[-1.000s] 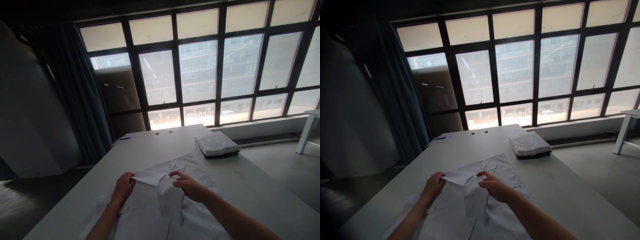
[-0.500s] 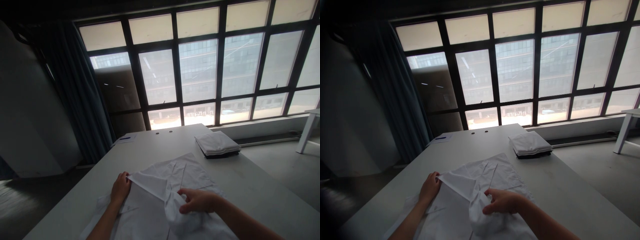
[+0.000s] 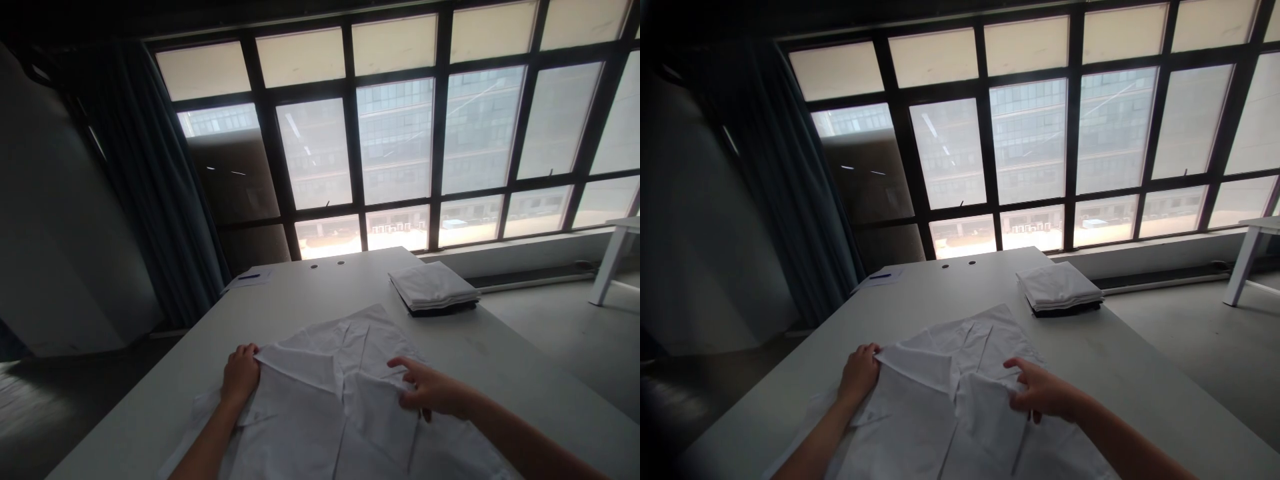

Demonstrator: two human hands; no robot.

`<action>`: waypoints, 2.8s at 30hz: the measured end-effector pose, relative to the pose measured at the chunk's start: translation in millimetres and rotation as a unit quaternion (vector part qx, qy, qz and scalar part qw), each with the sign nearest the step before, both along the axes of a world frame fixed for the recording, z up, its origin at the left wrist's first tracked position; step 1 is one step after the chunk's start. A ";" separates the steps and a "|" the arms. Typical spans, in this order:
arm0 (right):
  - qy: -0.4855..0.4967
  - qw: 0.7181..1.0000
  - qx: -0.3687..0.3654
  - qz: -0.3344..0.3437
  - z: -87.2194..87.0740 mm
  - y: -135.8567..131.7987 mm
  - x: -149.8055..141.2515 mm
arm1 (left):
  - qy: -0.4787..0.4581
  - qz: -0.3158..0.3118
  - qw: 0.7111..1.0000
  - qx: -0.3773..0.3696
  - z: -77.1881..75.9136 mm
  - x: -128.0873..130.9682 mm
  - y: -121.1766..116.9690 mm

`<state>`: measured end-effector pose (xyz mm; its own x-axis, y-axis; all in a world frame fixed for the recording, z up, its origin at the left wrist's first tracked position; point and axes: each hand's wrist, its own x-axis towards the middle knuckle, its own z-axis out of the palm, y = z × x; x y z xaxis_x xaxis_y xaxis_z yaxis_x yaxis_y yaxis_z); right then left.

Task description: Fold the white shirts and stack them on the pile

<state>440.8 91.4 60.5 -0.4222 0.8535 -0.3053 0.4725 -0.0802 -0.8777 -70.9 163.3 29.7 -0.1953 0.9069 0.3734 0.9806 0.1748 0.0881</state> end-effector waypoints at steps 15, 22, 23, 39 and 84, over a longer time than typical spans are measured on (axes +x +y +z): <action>-0.212 0.903 0.362 0.091 -36.0 -62.9 -55.7 | -0.002 -0.356 0.931 -0.082 35.2 119.4 -44.6; 0.136 0.957 0.212 -0.142 10.0 -45.4 -36.5 | 0.044 -0.466 0.881 -0.061 33.9 151.0 -73.6; 0.169 0.955 0.179 -0.163 14.7 -39.3 -29.8 | 0.047 -0.472 0.878 -0.059 34.9 150.2 -75.6; -0.184 0.956 0.230 0.014 -18.0 -37.6 2.0 | -0.086 -0.420 0.882 -0.198 48.3 127.3 -81.8; -0.206 0.951 0.230 0.016 -23.7 -64.4 32.2 | -0.099 -0.139 0.960 -0.220 0.9 -8.9 72.8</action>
